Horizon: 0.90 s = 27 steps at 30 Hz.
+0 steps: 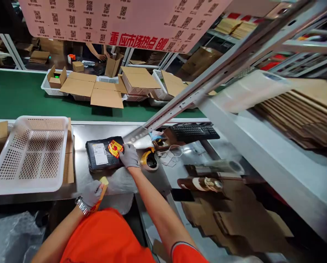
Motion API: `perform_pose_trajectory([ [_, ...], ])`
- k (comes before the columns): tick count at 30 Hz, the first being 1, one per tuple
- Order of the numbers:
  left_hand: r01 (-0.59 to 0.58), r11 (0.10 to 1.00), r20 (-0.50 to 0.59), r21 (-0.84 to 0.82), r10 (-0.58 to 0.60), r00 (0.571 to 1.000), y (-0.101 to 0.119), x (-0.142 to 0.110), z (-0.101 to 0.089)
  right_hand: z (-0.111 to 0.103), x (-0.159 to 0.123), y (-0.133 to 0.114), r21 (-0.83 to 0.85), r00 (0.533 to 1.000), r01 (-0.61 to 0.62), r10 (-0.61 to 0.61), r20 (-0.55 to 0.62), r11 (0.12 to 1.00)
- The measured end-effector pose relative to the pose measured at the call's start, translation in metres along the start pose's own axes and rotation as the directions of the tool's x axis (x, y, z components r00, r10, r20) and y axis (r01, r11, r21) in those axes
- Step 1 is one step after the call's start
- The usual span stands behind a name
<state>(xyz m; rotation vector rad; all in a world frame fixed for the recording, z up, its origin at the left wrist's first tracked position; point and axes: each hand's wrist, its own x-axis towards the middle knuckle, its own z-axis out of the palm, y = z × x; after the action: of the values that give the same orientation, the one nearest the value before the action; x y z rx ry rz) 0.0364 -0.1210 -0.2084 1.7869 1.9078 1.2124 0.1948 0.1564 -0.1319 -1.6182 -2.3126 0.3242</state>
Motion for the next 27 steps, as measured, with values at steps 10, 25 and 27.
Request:
perform_pose_trajectory([
  [10,0.033,0.996,0.128,-0.082,-0.022,0.992,-0.012,-0.001,-0.003,0.046,0.01,-0.04,-0.001,0.973,0.129,-0.126,0.196,0.992],
  [25,0.115,0.985,0.405,-0.128,-0.054,0.913,0.039,0.036,-0.001,0.012,-0.165,0.042,0.742,0.996,0.054,-0.088,0.007,0.668],
  [27,0.083,0.986,0.456,-0.145,-0.007,0.89,0.054,0.044,0.002,0.009,-0.203,0.061,0.812,0.993,-0.076,-0.028,0.113,0.579],
])
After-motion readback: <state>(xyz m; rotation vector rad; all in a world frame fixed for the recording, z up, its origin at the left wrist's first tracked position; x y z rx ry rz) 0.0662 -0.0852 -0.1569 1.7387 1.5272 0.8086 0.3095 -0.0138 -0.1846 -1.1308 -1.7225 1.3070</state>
